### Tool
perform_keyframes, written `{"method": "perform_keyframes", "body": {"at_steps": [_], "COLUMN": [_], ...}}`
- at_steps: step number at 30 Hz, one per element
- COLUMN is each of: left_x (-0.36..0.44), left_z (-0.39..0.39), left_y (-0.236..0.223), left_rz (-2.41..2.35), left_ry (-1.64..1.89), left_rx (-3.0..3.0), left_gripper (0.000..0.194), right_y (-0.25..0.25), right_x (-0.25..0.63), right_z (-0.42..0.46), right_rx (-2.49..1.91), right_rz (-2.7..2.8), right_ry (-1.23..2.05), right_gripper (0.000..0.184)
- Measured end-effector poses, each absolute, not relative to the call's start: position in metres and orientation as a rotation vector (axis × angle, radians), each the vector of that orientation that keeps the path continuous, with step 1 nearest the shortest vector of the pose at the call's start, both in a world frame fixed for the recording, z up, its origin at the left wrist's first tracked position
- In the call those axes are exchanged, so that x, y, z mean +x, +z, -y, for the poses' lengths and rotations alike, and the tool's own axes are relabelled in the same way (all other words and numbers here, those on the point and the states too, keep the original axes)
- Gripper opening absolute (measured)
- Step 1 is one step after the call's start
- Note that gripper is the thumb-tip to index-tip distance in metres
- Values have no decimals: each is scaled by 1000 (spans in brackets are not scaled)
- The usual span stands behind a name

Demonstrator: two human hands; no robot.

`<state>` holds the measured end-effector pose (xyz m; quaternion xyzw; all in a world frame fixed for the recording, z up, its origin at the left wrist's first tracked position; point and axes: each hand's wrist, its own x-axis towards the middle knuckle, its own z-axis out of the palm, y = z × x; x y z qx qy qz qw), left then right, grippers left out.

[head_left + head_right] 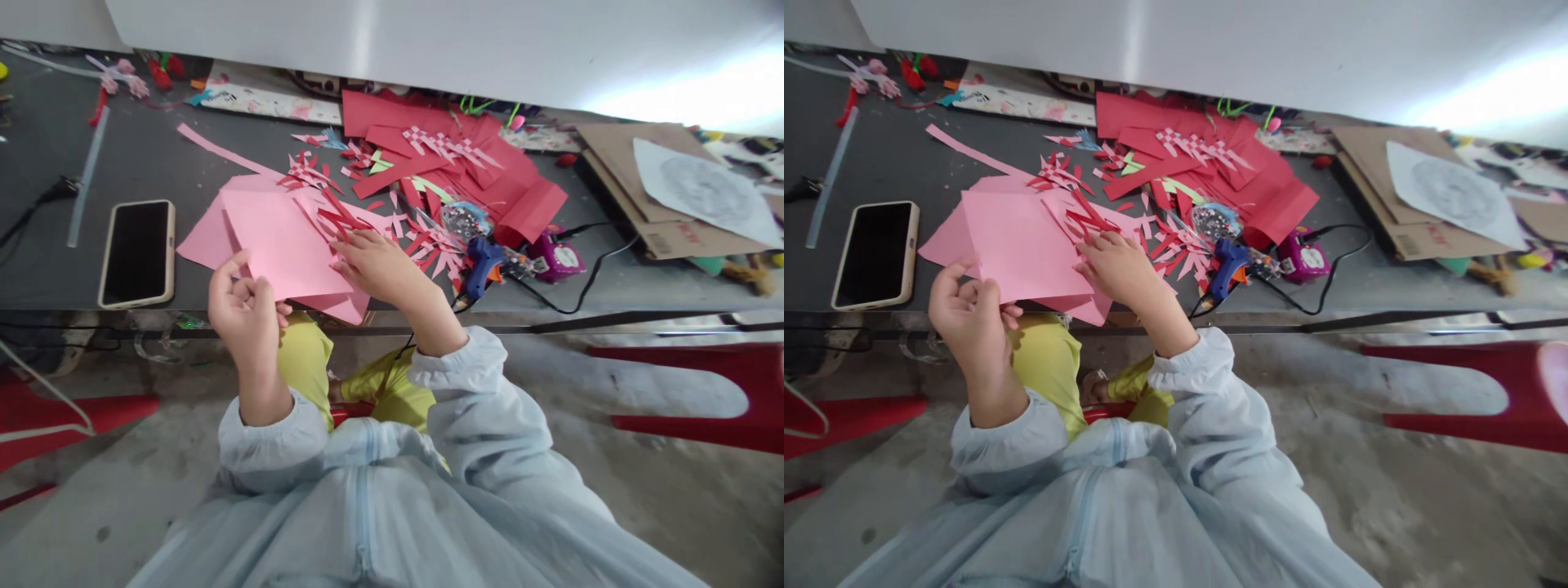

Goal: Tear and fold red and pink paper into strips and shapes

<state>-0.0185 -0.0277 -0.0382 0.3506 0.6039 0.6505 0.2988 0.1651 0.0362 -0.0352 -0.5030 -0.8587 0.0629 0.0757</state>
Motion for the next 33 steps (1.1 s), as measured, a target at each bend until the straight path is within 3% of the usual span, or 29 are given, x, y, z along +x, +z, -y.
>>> {"method": "perform_keyframes", "body": {"at_steps": [13, 33], "left_x": [-22, -16], "left_z": [25, 29], "left_y": [-45, -40], "left_rz": [-1507, -1541], "left_ry": [1977, 2109], "left_rx": [1116, 1347], "left_gripper": [29, 13], "right_y": [-31, -33], "right_x": [178, 166], "right_z": [-26, -61], "right_rx": [-1383, -1504], "right_rz": [2519, 2547], "right_ry": [244, 207], "right_gripper": [30, 37]}}
